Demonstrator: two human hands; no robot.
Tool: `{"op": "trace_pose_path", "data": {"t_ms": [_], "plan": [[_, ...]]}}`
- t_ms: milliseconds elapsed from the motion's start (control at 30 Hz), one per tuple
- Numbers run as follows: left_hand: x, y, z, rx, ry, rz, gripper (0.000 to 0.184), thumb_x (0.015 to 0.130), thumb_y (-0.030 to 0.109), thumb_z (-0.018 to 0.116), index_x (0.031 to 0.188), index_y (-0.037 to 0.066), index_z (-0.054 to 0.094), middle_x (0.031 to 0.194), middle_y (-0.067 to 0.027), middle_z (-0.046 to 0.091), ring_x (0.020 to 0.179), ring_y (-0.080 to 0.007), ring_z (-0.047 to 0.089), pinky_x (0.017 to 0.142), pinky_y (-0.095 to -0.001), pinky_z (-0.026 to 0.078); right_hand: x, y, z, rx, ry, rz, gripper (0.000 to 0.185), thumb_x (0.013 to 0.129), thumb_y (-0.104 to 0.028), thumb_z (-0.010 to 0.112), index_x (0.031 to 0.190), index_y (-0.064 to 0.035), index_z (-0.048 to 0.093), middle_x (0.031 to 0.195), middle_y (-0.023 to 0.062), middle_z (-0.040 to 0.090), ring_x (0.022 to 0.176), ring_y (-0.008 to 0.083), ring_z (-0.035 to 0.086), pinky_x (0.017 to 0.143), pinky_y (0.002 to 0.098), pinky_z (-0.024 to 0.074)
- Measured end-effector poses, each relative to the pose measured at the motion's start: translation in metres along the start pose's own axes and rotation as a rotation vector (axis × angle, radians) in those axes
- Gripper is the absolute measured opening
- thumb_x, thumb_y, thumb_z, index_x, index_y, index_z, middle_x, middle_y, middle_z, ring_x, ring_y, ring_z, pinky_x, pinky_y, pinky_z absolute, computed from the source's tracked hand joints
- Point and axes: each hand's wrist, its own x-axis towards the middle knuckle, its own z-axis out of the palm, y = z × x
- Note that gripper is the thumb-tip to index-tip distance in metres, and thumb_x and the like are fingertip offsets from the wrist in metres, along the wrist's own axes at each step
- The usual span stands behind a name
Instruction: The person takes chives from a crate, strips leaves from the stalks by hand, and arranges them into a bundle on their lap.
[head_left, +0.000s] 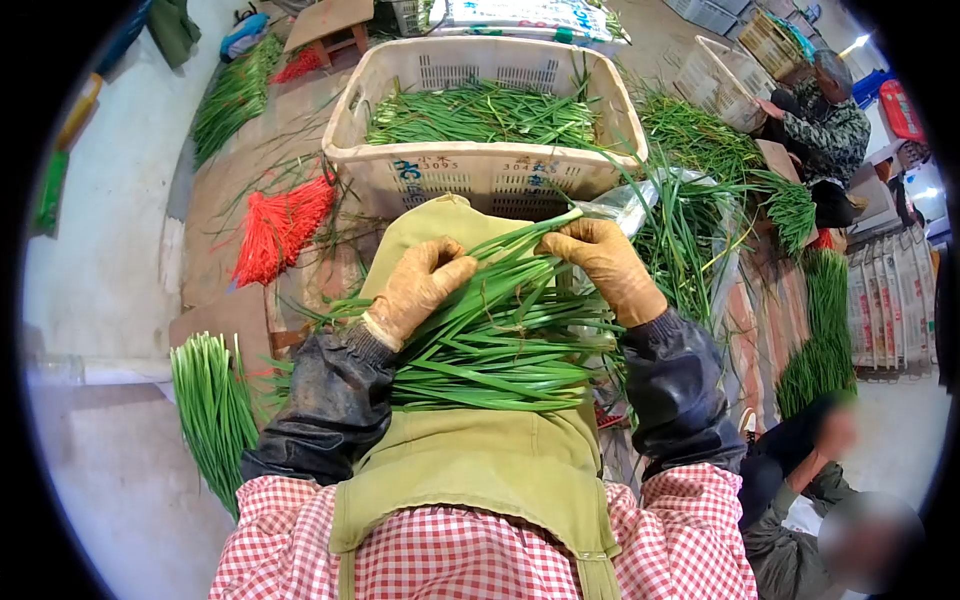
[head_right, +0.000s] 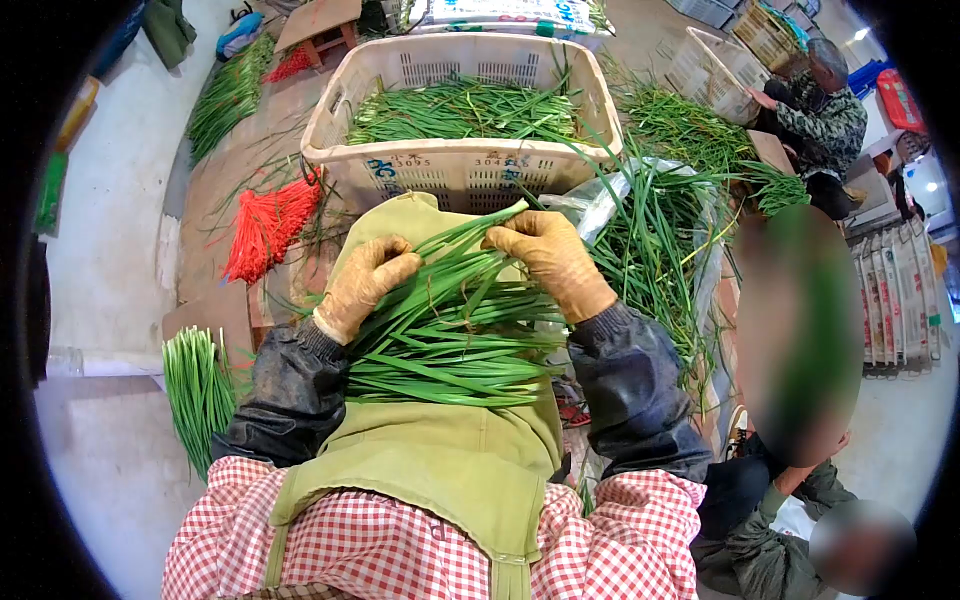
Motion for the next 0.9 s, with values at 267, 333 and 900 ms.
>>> {"op": "trace_pose_path", "data": {"t_ms": [267, 333, 900], "plan": [[0.014, -0.016, 0.023, 0.086, 0.048, 0.024, 0.026, 0.090, 0.022, 0.067, 0.099, -0.003, 0.066, 0.081, -0.0095, 0.067, 0.074, -0.0149, 0.059, 0.071, -0.0308, 0.048, -0.025, -0.019, 0.055, -1.590, 0.403, -0.556, 0.011, 0.076, -0.017, 0.062, 0.081, -0.0096, 0.068, 0.085, 0.0095, 0.068, 0.093, 0.0284, 0.063, 0.094, 0.0513, 0.0420], [0.014, -0.014, 0.026, 0.095, 0.064, 0.029, 0.026, 0.090, 0.021, 0.067, 0.098, -0.003, 0.066, 0.080, -0.0087, 0.066, 0.073, -0.0147, 0.058, 0.070, -0.0304, 0.048, -0.037, -0.027, 0.064, -1.510, 0.273, -0.696, 0.011, 0.076, -0.017, 0.061, 0.081, -0.0095, 0.067, 0.085, 0.0081, 0.066, 0.093, 0.0276, 0.063, 0.093, 0.0494, 0.0435], [0.015, 0.003, 0.015, -0.019, -0.170, -0.034, 0.039, 0.092, 0.028, 0.065, 0.113, -0.004, 0.063, 0.093, -0.0040, 0.065, 0.082, -0.0110, 0.057, 0.073, -0.0263, 0.047, -0.010, -0.061, -0.004, 0.097, 0.035, 0.051, 0.022, 0.096, -0.024, 0.065, 0.104, -0.0032, 0.067, 0.071, -0.0002, 0.060, 0.057, 0.0061, 0.052, 0.050, 0.0192, 0.0395]]}}
